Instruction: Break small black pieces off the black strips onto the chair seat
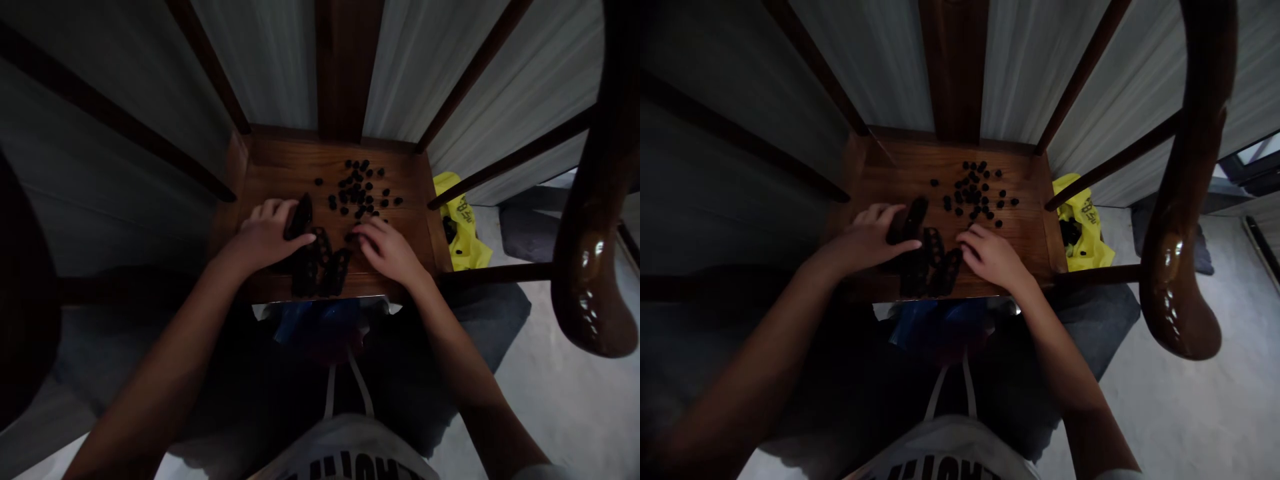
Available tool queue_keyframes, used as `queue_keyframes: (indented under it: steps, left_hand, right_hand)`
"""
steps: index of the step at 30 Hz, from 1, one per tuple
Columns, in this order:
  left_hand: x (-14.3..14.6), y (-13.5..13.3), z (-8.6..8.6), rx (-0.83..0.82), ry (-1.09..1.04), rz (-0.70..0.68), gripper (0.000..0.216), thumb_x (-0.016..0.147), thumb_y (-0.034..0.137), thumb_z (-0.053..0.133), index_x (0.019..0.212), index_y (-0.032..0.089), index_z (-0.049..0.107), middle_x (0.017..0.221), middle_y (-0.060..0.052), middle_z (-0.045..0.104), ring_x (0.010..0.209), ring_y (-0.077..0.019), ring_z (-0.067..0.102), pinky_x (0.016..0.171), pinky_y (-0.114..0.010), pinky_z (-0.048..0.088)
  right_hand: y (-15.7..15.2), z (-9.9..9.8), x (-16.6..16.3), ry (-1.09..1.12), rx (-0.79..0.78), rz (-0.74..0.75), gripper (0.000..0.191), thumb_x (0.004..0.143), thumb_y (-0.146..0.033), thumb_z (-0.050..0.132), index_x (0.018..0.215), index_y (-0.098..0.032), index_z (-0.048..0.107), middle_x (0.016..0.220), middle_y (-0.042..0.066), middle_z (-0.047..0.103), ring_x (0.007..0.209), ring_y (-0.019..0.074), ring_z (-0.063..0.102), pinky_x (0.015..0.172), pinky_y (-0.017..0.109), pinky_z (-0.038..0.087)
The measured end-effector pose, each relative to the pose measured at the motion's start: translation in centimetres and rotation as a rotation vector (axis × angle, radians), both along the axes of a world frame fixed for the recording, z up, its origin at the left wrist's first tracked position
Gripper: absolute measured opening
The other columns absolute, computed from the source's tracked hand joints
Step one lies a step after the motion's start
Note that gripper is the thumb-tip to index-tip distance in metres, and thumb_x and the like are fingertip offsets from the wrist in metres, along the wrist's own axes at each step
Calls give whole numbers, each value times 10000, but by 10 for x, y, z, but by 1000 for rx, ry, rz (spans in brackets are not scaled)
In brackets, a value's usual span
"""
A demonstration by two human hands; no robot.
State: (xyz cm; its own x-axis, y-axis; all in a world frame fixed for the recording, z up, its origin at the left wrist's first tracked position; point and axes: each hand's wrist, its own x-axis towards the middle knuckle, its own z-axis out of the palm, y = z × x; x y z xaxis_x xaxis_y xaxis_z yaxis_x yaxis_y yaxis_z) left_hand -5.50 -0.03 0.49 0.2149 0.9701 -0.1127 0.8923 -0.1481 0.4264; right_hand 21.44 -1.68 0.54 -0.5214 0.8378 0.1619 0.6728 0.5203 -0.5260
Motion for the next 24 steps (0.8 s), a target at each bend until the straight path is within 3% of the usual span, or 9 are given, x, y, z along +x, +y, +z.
queue_keyframes:
  steps: [3,6,11,16,20,24]
  left_hand:
    - [-2,-12,-4,-137,147,49,911,716,769,532,1446,259,340,1460,-172,362,1319,-463,329,1008,-629,336]
    - [14,-25,-8,-73,177,138,910,748,778,470,1450,213,337,1406,-218,400,1270,-472,365,966,-613,365]
    - [45,-43,-16,54,209,90,744,869,624,419,1460,181,326,1366,-222,429,1208,-449,411,935,-542,392]
    - [54,-54,-18,100,242,29,547,868,472,471,1311,151,473,1312,-226,464,1152,-443,449,874,-514,431]
    - [52,-55,-22,66,157,-50,347,860,315,467,1142,127,540,1113,-185,580,1035,-344,549,899,-464,442]
    - [53,-50,-27,-45,-221,-157,276,818,169,427,1073,143,529,1010,-111,623,912,-232,597,867,-376,471]
  right_hand:
    - [-14,-2,-9,-86,-127,179,311,953,-289,446,1230,-207,559,1089,85,577,904,199,585,793,338,488]
    - [-22,-14,-19,-118,-131,221,415,910,-316,527,1311,-207,506,1125,103,559,921,222,577,777,357,497]
    - [-25,-31,-32,-16,-51,195,567,876,-287,566,1403,-165,396,1225,136,523,1143,276,494,971,440,457]
    - [-28,-41,-46,-7,10,157,532,872,-264,549,1369,-111,434,1190,153,523,1105,276,468,984,451,440]
    - [-32,-49,-53,20,24,136,506,854,-241,542,1335,-118,444,1161,148,523,1091,279,456,973,462,433]
    - [-33,-50,-51,148,-4,94,498,796,-211,569,1270,-136,438,1179,146,507,1106,271,477,971,446,434]
